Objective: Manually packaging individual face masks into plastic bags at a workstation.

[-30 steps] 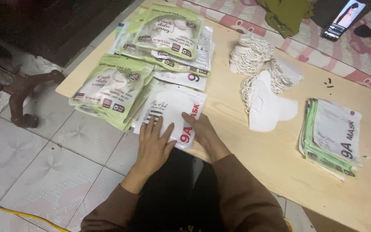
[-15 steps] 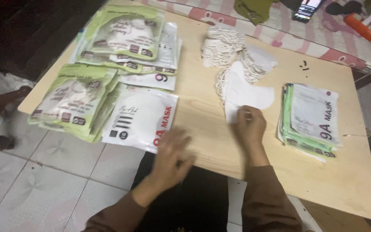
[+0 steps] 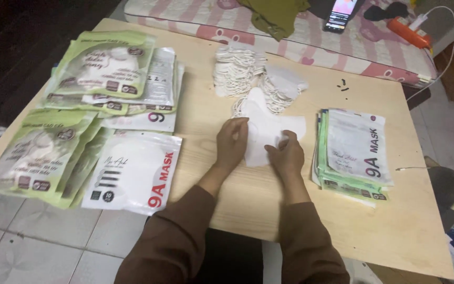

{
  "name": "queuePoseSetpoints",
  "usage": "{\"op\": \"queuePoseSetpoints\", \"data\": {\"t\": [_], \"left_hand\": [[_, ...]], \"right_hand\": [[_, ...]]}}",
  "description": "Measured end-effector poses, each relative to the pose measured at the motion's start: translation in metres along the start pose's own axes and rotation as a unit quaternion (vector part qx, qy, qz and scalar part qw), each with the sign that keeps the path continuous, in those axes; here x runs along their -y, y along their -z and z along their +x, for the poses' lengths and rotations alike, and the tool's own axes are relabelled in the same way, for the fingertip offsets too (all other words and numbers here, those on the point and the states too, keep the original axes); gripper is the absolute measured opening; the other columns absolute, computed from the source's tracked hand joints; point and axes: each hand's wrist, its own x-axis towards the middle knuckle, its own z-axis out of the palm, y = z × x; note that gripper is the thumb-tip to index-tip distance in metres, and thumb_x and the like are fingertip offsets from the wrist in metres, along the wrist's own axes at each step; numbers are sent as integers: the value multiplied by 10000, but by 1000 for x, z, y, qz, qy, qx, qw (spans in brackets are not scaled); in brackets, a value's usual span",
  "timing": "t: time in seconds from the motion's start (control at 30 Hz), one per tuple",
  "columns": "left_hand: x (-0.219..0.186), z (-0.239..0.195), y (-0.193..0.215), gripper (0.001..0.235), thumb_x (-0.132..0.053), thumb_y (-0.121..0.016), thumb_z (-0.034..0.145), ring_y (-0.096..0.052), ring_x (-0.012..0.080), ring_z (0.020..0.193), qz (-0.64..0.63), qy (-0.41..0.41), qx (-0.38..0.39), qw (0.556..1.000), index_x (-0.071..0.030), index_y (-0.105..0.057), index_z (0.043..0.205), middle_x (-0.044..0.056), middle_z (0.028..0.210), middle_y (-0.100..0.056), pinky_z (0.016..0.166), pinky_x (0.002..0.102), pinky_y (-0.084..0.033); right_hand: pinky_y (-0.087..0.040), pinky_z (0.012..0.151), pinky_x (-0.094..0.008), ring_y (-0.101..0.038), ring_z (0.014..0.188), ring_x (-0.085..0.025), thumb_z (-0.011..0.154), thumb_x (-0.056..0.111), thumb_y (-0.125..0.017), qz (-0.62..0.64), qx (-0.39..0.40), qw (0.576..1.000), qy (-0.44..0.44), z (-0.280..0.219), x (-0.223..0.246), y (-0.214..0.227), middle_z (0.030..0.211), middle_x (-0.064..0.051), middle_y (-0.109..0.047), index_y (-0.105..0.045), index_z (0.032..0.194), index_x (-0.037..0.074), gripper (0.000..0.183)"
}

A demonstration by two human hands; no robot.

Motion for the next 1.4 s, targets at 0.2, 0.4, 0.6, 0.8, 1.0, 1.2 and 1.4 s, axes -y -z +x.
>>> {"op": "queuePoseSetpoints", "data": {"t": [0.2,0.4,0.6,0.8,1.0,1.2,1.4], "left_hand": [[9,-2,7,173,-47,-634,978,-688,276,1079,-4,-32,9,999,-115,-700,1123,55,1080,-714,967,430,-527],[-26,-7,14,506,-337,-725,898,-588,424,1243,142,-181,171,958,-28,-615,1284,209,1213,-665,1146,614,-285],[-18,-13,17,352,-293,-438,1045,-706,336,1072,208,-68,333,917,-92,-707,1151,175,1013,-757,1184,589,-212],[-2,-7,20,405,-340,-316,1099,-723,325,960,181,138,262,938,-98,-621,1209,160,961,-713,851,459,-566],[2,-8,21,347,-296,-362,1091,-729,329,829,80,168,206,961,-72,-627,1095,180,803,-687,709,443,-580],[10,-9,20,197,-286,-599,1025,-716,215,887,-32,223,141,964,-124,-692,1088,144,872,-741,784,407,-571],[13,-7,26,216,-272,-563,1035,-704,290,989,7,253,130,959,-128,-703,1113,163,961,-746,851,458,-557]], "right_hand": [[-598,797,-407,-704,943,-322,852,80,-835,202,-58,965,155,3,-24,-9,932,-90,-668,-741,979,104,160],[-531,613,-258,-655,726,-135,824,-61,-773,375,149,903,147,-24,4,18,736,-36,-719,-742,907,103,187],[-536,536,-260,-677,628,-136,810,-36,-799,393,139,901,117,-18,-3,2,733,-73,-740,-761,857,60,113],[-572,820,-426,-713,974,-350,932,279,-813,194,-157,962,108,-2,-3,-6,989,-174,-714,-739,1109,57,293],[-560,950,-517,-690,1100,-335,822,323,-882,-4,-37,999,9,10,22,-4,1175,-165,-686,-523,1464,34,790],[-571,817,-388,-708,945,-251,752,197,-915,127,-57,990,-30,29,-6,-20,976,-67,-696,-695,1229,139,528],[-519,613,-282,-635,745,-194,812,81,-825,328,-87,941,5,17,-16,24,875,-136,-646,-746,1080,136,284]]}}
